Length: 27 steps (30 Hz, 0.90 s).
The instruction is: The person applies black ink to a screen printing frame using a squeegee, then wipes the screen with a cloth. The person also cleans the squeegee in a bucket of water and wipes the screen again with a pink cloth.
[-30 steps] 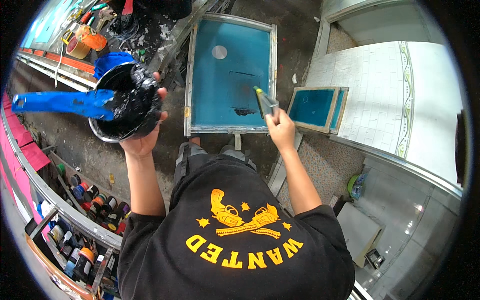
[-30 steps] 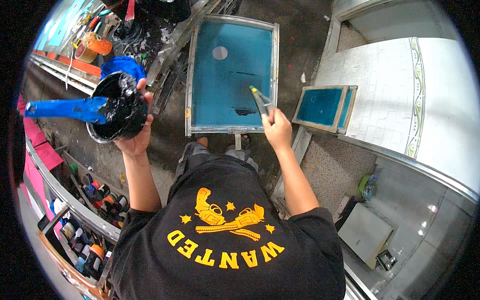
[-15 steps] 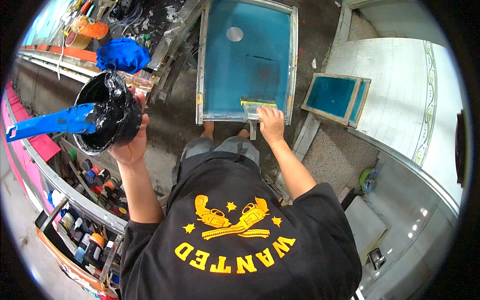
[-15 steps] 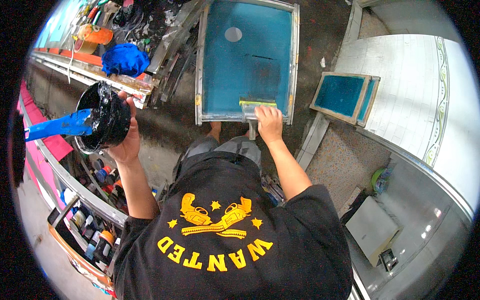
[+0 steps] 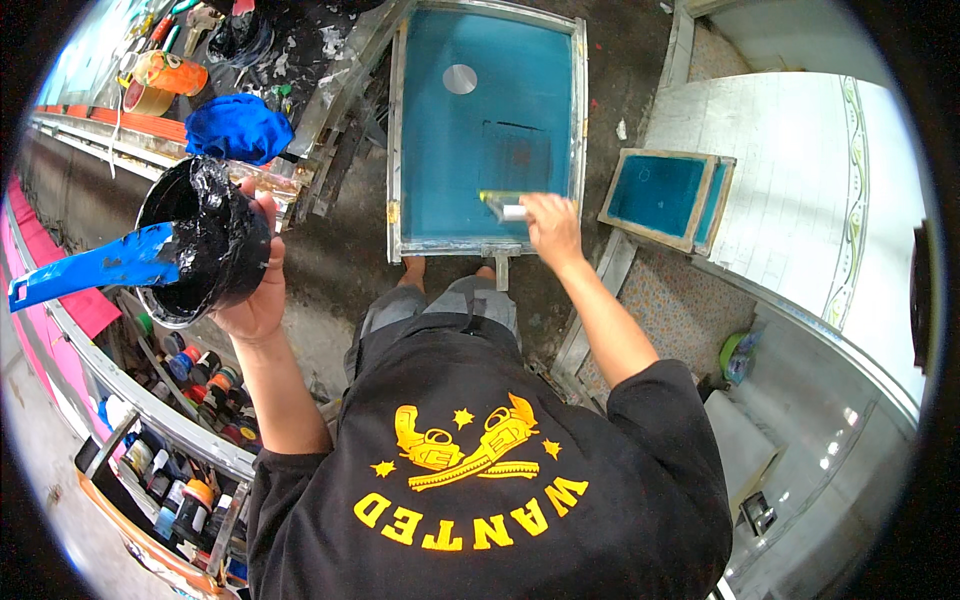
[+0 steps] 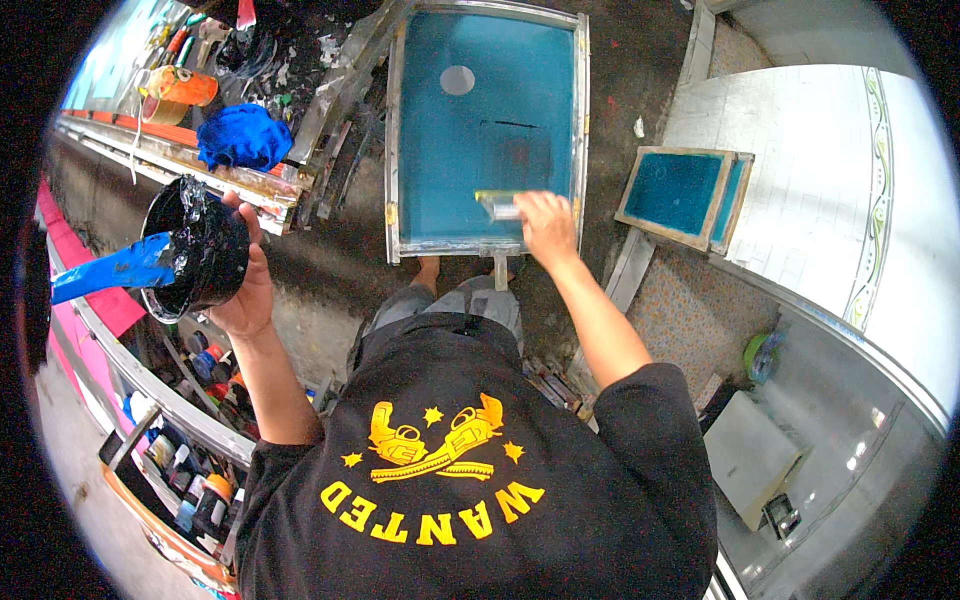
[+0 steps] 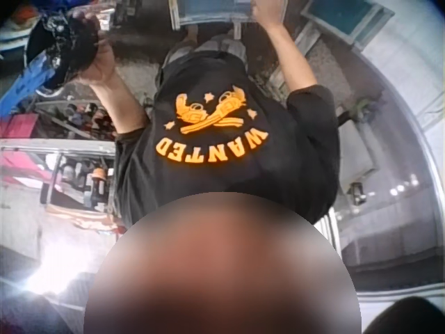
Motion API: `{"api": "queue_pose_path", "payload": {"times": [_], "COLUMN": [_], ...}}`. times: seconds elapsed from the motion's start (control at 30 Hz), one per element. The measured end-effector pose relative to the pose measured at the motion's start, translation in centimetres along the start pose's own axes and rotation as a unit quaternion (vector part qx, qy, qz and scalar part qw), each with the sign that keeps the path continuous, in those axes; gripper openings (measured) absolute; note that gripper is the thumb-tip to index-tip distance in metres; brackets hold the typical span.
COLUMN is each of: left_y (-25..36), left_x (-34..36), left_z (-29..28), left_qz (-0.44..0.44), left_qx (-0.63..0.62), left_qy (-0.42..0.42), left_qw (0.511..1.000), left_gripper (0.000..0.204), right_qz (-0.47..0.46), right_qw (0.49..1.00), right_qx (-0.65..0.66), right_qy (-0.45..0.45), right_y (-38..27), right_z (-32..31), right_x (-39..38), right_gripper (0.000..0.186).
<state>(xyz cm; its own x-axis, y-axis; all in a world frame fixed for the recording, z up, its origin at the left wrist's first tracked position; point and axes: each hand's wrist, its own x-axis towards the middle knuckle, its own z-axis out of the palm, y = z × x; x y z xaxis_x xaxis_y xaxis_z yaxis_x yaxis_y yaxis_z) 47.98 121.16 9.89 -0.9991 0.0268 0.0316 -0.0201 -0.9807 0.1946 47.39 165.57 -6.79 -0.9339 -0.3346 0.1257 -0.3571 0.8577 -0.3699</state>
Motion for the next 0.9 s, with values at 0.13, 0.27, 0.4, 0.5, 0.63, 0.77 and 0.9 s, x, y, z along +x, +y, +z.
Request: {"api": "queue_pose_path", "payload": {"times": [0.13, 0.27, 0.4, 0.5, 0.63, 0.77, 0.9], "left_y": [0.6, 0.7, -0.5, -2.2, -6.1, -9.0, -11.3], "left_x": [-2.0, -4.0, -5.1, -3.8, -0.9, 2.8, 4.7], "left_z": [0.1, 0.7, 1.0, 0.0, 0.4, 1.8, 2.6], "left_qz": [0.011, 0.013, 0.021, 0.006, 0.001, -0.105, -0.161], "left_qx": [-0.006, -0.031, -0.015, 0.090, 0.147, 0.147, 0.038], "left_qy": [0.024, 0.036, 0.036, 0.066, 0.070, 0.114, 0.009], "left_qw": [1.000, 0.999, 0.999, 0.994, 0.987, 0.977, 0.986], "left_gripper": [0.084, 0.088, 0.090, 0.083, 0.096, 0.098, 0.080], "right_qz": [-0.011, -0.007, -0.023, 0.031, 0.151, 0.095, 0.005], "right_qw": [0.997, 0.994, 0.997, 0.994, 0.879, 0.861, 0.881], "right_qx": [-0.032, -0.078, -0.070, 0.070, 0.431, 0.475, 0.436], "right_qy": [0.067, 0.079, 0.028, 0.075, 0.137, 0.159, 0.183], "right_y": [2.7, 4.9, 4.8, 4.1, -3.4, -10.3, -13.1], "right_z": [-0.1, 1.9, 1.2, -3.1, -13.4, -20.9, -23.6], "right_x": [7.7, 10.0, 9.4, 9.9, 10.9, 10.8, 9.9], "right_gripper": [0.030, 0.025, 0.024, 0.029, 0.030, 0.026, 0.036]}}
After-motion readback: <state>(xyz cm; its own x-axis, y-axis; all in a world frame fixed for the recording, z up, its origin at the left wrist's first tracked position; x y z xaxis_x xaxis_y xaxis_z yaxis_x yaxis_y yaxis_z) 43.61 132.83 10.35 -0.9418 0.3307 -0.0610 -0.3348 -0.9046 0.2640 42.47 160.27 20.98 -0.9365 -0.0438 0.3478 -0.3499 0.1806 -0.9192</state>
